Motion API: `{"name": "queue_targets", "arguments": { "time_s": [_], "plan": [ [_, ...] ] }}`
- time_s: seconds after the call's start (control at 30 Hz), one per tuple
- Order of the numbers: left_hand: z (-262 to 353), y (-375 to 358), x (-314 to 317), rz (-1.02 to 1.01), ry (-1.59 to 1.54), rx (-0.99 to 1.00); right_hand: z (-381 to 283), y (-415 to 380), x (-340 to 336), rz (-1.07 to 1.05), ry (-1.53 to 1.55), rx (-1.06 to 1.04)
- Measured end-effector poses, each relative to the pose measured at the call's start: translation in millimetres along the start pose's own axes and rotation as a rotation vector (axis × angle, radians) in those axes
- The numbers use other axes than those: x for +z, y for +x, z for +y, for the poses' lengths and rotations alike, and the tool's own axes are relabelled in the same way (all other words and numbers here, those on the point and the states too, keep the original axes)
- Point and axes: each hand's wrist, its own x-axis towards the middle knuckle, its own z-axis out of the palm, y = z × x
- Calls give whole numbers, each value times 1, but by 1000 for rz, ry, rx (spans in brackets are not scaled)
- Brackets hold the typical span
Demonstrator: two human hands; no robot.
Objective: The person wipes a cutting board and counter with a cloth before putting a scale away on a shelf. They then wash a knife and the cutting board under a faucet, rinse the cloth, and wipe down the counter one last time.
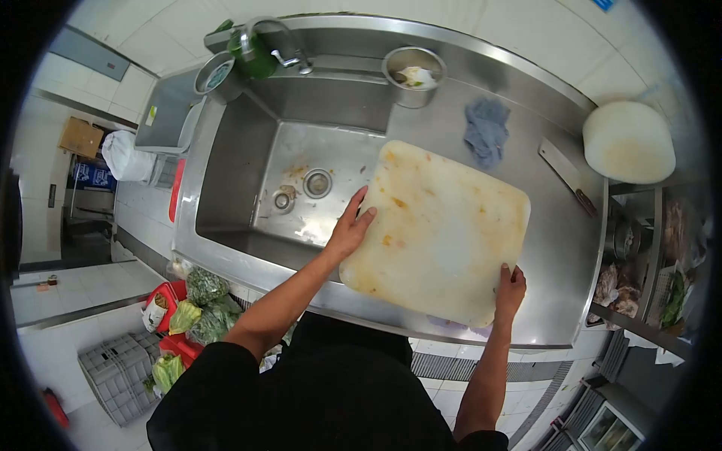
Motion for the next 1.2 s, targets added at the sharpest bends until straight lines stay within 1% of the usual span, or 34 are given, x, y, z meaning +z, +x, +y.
{"name": "queue_targets", "arguments": {
  "time_s": [0.03, 0.07, 0.1, 0.13, 0.17, 0.2, 0.27, 0.3, 0.37, 0.4, 0.43, 0.47, 0.5, 0.53, 0.57, 0.6, 0.63, 0.67, 0.7, 0.73, 0.8, 0.83, 0.87, 0.93, 0.97, 1.03, 1.07, 1.1, 1.13, 1.2],
  "plan": [
    [1, 2, -17, -74, -318, -108, -12, -11, 14, 15, -25, 56],
    [5, 5, -37, -143, -637, -210, -13, -12, 22, 7, -41, 49],
    [-7, 13, -56, -132, -650, -211, -2, -4, 26, 9, -121, 9],
    [-29, 24, -74, -225, -665, -340, 0, -1, 35, 12, -198, -29],
    [-47, 33, -88, -324, -677, -473, -34, -15, 39, 17, -243, 56],
    [-56, 39, -102, -326, -689, -484, -36, -18, 43, 17, -260, 59],
    [-73, 57, -125, -299, -608, -650, -38, -18, 39, -54, -8, 79],
    [-89, 69, -134, -278, -492, -671, -43, -20, 40, -40, -41, 110],
    [-129, 95, -155, -221, -48, -620, -50, -23, 42, -26, -75, 131],
    [-217, 123, -163, -174, 335, -392, -52, -24, 44, -17, -97, 152],
    [-206, 128, -189, -196, 605, -367, -53, -24, 42, -5, -111, 158],
    [-251, 136, -209, -83, 833, -206, -54, -24, 39, -32, -142, 170],
    [-241, 144, -229, -41, 944, -305, -54, -24, 39, -59, -171, 183],
    [-241, 149, -244, 107, 910, -396, -51, -23, 41, -47, -180, 191],
    [-326, 170, -264, 145, 1118, -176, -49, -24, 43, -36, -126, 186],
    [-241, 150, -262, 270, 1049, -268, -45, -23, 45, -22, -71, 180],
    [-251, 161, -262, 296, 950, -329, -40, -22, 46, -9, -80, 188],
    [-260, 165, -264, 318, 853, -398, -37, -24, 48, 5, -52, 146],
    [-263, 168, -256, 275, 943, -381, -35, -25, 50, 15, -23, 102],
    [-275, 174, -249, 261, 942, -385, -35, -26, 50, 20, -32, 110],
    [-314, 189, -229, 154, 892, 213, -50, -30, 53, 27, -90, 206],
    [-328, 195, -211, 98, 926, 196, -52, -30, 54, 35, -97, 211],
    [-335, 201, -203, 88, 919, 196, -53, -30, 53, 22, -119, 208],
    [-347, 218, -185, -114, 1170, 175, -53, -30, 54, 18, -150, 207],
    [-348, 223, -171, -18, 1230, 83, -54, -31, 56, 43, -164, 199],
    [-352, 225, -159, -21, 1249, 68, -57, -36, 58, 70, -188, 207],
    [-351, 226, -158, -3, 1277, 56, -60, -36, 61, 57, -151, 196],
    [-349, 227, -161, -89, 1256, 58, -60, -35, 62, 45, -109, 182],
    [-346, 228, -161, -95, 1259, 63, -58, -35, 61, 50, -106, 188],
    [-347, 231, -158, -41, 1343, -68, -54, -33, 58, 45, -95, 172]
  ]
}}
